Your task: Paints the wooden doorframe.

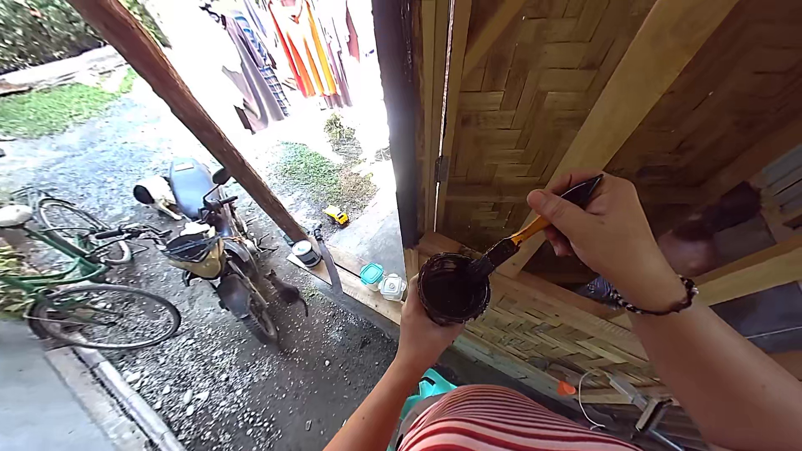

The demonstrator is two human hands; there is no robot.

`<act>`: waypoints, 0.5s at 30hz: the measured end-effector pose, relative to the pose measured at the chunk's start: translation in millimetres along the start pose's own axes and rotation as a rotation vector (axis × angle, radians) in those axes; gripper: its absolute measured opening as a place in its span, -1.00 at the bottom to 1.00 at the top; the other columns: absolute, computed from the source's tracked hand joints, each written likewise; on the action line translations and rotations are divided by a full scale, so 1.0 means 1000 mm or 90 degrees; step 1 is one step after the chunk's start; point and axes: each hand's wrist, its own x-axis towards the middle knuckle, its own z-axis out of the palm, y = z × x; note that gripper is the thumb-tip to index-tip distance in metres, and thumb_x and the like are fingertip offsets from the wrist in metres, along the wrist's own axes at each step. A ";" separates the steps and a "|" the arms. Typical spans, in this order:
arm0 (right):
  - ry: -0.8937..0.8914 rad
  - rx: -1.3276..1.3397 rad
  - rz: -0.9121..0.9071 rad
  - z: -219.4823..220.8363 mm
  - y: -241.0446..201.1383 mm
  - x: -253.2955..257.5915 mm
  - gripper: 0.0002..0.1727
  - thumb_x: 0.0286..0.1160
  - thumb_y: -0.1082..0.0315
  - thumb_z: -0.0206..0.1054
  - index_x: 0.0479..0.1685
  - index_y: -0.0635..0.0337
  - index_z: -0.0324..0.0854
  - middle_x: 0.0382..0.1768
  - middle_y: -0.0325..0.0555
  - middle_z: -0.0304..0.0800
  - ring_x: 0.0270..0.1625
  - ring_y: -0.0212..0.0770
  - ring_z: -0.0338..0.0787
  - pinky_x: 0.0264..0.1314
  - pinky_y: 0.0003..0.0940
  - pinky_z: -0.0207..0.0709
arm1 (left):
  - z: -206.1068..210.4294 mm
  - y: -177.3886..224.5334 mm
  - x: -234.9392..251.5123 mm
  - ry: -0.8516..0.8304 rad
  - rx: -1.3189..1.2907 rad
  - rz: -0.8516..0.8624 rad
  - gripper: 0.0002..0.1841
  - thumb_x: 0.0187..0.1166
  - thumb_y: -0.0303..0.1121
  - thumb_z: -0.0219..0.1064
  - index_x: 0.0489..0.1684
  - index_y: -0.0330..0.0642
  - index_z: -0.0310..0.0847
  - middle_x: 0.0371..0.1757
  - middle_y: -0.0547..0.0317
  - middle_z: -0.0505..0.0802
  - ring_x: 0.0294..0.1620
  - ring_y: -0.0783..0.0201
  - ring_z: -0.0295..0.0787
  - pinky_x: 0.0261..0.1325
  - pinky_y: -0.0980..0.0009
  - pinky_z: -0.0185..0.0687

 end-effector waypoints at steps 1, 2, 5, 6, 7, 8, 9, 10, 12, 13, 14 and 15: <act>-0.006 -0.012 -0.005 0.000 -0.002 0.002 -0.82 0.68 0.13 0.37 -0.23 -0.02 0.61 -0.65 -0.31 0.62 -0.78 -0.44 0.53 -0.84 -0.61 0.41 | 0.000 0.000 0.001 0.000 0.000 -0.001 -0.02 -0.11 -0.30 0.80 0.45 -0.51 0.39 0.19 -0.01 0.84 0.26 0.40 0.79 0.44 0.42 0.68; -0.011 -0.025 -0.009 0.000 -0.005 0.004 -0.81 0.68 0.12 0.37 -0.22 -0.01 0.61 -0.65 -0.31 0.62 -0.78 -0.44 0.53 -0.84 -0.61 0.41 | 0.001 0.000 0.002 0.000 0.001 -0.002 -0.02 -0.11 -0.29 0.79 0.45 -0.51 0.38 0.20 -0.01 0.84 0.26 0.40 0.78 0.44 0.41 0.68; -0.020 -0.051 -0.028 0.000 -0.012 0.010 -0.81 0.68 0.12 0.37 -0.22 0.00 0.61 -0.63 -0.30 0.63 -0.78 -0.44 0.53 -0.84 -0.60 0.41 | 0.001 0.000 0.005 0.002 0.011 0.002 -0.02 -0.09 -0.27 0.79 0.46 -0.52 0.39 0.20 -0.03 0.83 0.27 0.38 0.78 0.43 0.40 0.68; -0.022 -0.056 -0.037 0.001 -0.014 0.012 -0.81 0.68 0.13 0.37 -0.23 0.00 0.61 -0.63 -0.31 0.63 -0.78 -0.45 0.53 -0.84 -0.60 0.41 | 0.001 0.000 0.006 0.004 0.017 0.002 -0.02 -0.09 -0.26 0.79 0.46 -0.51 0.39 0.21 -0.03 0.83 0.27 0.38 0.78 0.44 0.40 0.67; -0.023 -0.061 -0.047 0.001 -0.016 0.013 -0.81 0.68 0.13 0.37 -0.23 0.00 0.61 -0.64 -0.31 0.62 -0.78 -0.45 0.52 -0.84 -0.61 0.40 | 0.001 0.000 0.007 0.006 0.022 0.002 -0.01 -0.09 -0.26 0.79 0.46 -0.51 0.39 0.21 -0.04 0.83 0.28 0.38 0.78 0.44 0.40 0.67; -0.024 -0.067 -0.057 0.001 -0.018 0.015 -0.81 0.68 0.14 0.36 -0.24 0.00 0.61 -0.64 -0.32 0.62 -0.78 -0.46 0.52 -0.84 -0.61 0.40 | 0.001 0.000 0.008 0.008 0.024 0.003 -0.01 -0.10 -0.25 0.79 0.46 -0.51 0.39 0.21 -0.04 0.83 0.28 0.38 0.78 0.44 0.40 0.67; -0.025 -0.074 -0.068 0.001 -0.019 0.016 -0.81 0.68 0.14 0.36 -0.24 0.00 0.60 -0.64 -0.33 0.61 -0.78 -0.47 0.52 -0.83 -0.62 0.40 | 0.001 0.000 0.009 0.009 0.026 0.003 0.00 -0.10 -0.24 0.79 0.47 -0.51 0.38 0.21 -0.04 0.83 0.28 0.37 0.77 0.45 0.39 0.66; -0.026 -0.077 -0.077 0.001 -0.021 0.018 -0.81 0.68 0.14 0.36 -0.23 0.00 0.60 -0.64 -0.34 0.60 -0.78 -0.48 0.52 -0.83 -0.63 0.40 | 0.001 0.001 0.010 0.010 0.024 0.002 0.01 -0.09 -0.24 0.79 0.48 -0.53 0.38 0.23 -0.06 0.82 0.29 0.37 0.77 0.46 0.39 0.65; -0.025 -0.071 -0.084 0.000 -0.023 0.021 -0.81 0.68 0.13 0.36 -0.23 0.00 0.60 -0.63 -0.34 0.62 -0.77 -0.48 0.54 -0.82 -0.63 0.42 | 0.000 0.002 0.013 0.008 0.022 -0.005 0.00 -0.08 -0.25 0.79 0.48 -0.53 0.37 0.24 -0.06 0.82 0.30 0.37 0.76 0.46 0.40 0.64; -0.026 -0.061 -0.083 0.000 -0.024 0.022 -0.82 0.68 0.13 0.37 -0.22 0.00 0.61 -0.62 -0.34 0.63 -0.75 -0.49 0.56 -0.80 -0.64 0.44 | 0.000 0.002 0.015 0.009 0.022 -0.009 0.00 -0.08 -0.25 0.79 0.49 -0.51 0.37 0.23 -0.05 0.82 0.29 0.38 0.76 0.45 0.40 0.64; -0.029 -0.044 -0.082 -0.001 -0.024 0.023 -0.82 0.66 0.12 0.39 -0.20 -0.01 0.62 -0.60 -0.34 0.66 -0.74 -0.49 0.58 -0.79 -0.64 0.47 | 0.000 0.003 0.017 0.009 0.021 -0.011 0.00 -0.09 -0.25 0.79 0.48 -0.50 0.38 0.22 -0.03 0.82 0.28 0.39 0.77 0.45 0.41 0.65; -0.034 -0.018 -0.083 -0.002 -0.024 0.024 -0.82 0.64 0.13 0.41 -0.19 0.00 0.64 -0.59 -0.33 0.69 -0.73 -0.47 0.61 -0.77 -0.63 0.51 | -0.001 0.003 0.020 0.011 0.018 -0.009 0.00 -0.09 -0.25 0.79 0.48 -0.49 0.38 0.21 -0.02 0.83 0.28 0.39 0.77 0.44 0.41 0.66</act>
